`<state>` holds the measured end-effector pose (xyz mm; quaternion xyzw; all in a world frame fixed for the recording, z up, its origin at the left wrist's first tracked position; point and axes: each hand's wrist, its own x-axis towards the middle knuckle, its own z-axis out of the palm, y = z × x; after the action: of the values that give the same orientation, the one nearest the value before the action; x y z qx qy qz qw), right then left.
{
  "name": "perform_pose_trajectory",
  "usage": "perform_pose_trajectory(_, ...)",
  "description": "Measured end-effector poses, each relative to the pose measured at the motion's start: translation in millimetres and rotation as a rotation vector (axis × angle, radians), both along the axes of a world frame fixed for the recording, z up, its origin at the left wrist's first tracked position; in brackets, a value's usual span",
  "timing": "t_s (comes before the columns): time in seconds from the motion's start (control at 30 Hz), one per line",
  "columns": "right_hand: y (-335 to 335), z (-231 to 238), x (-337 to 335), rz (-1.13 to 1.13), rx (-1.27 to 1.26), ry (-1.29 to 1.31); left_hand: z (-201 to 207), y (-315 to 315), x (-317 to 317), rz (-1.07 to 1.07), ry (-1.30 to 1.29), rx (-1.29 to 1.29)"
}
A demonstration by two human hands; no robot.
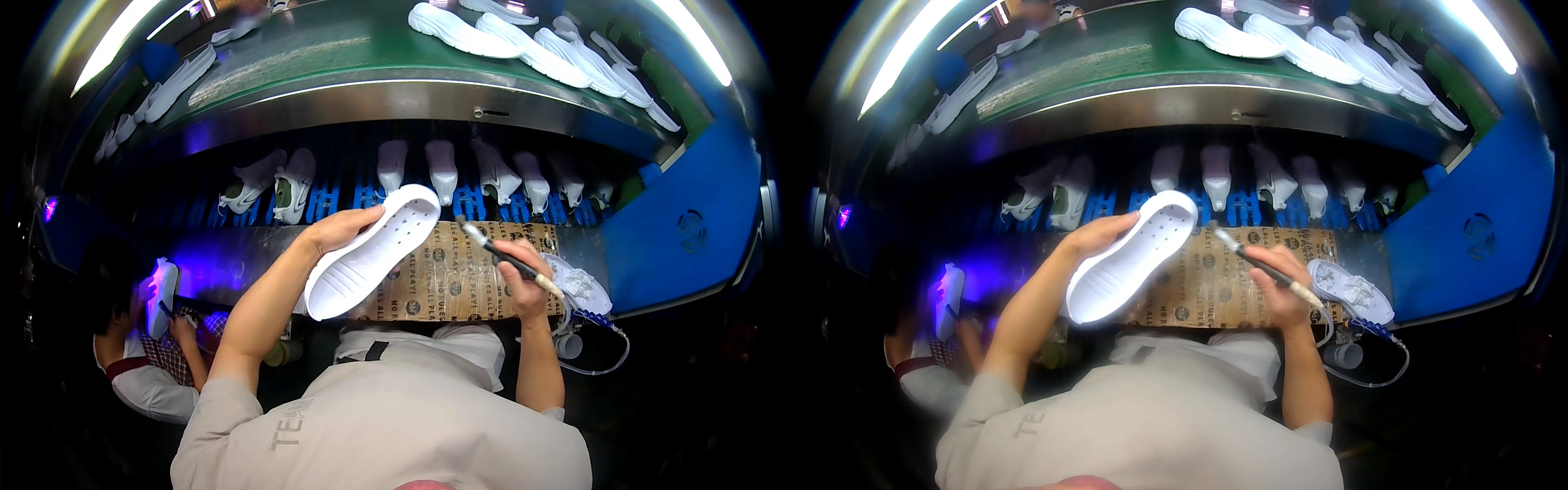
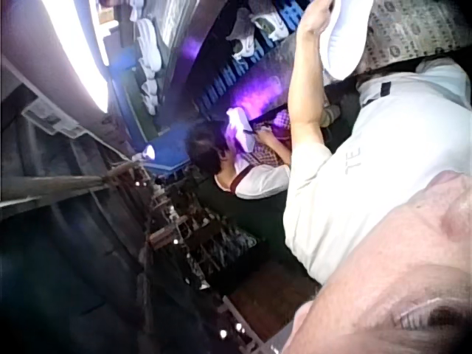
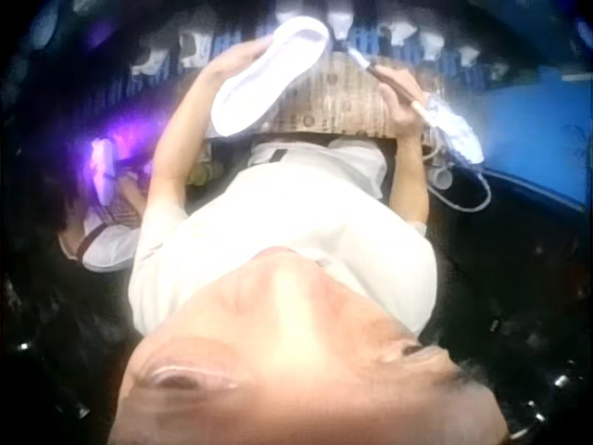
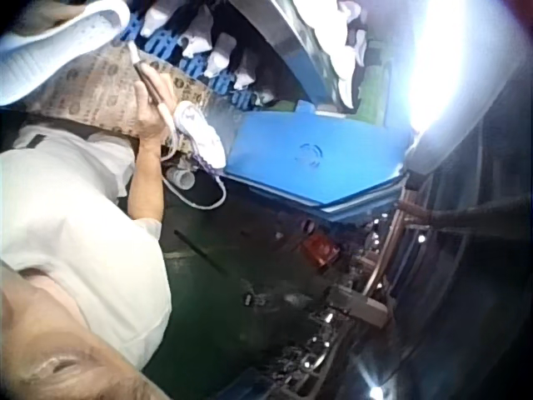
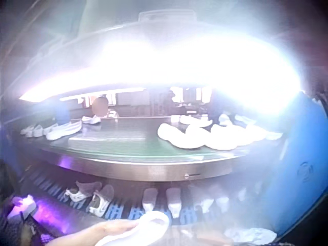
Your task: The person repeatedly picks white shoe soles from a conveyor belt, applies a substance with a brush to the inner surface, and places them back on the belt. The process is continuous and repetitive.
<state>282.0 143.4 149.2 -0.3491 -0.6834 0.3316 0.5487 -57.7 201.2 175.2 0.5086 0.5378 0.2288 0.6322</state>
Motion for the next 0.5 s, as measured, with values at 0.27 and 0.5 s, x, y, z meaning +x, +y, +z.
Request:
perform_pose_trajectory(0.27,-21,-26,8,-0.124,-0.079,0.004,210,301,2,0.277,-1.052,0.069)
perform_pose_trajectory(0.5,-41,-74,-10,-0.048,-0.198,-0.086,118,280,-46,0.451,1.282,0.640)
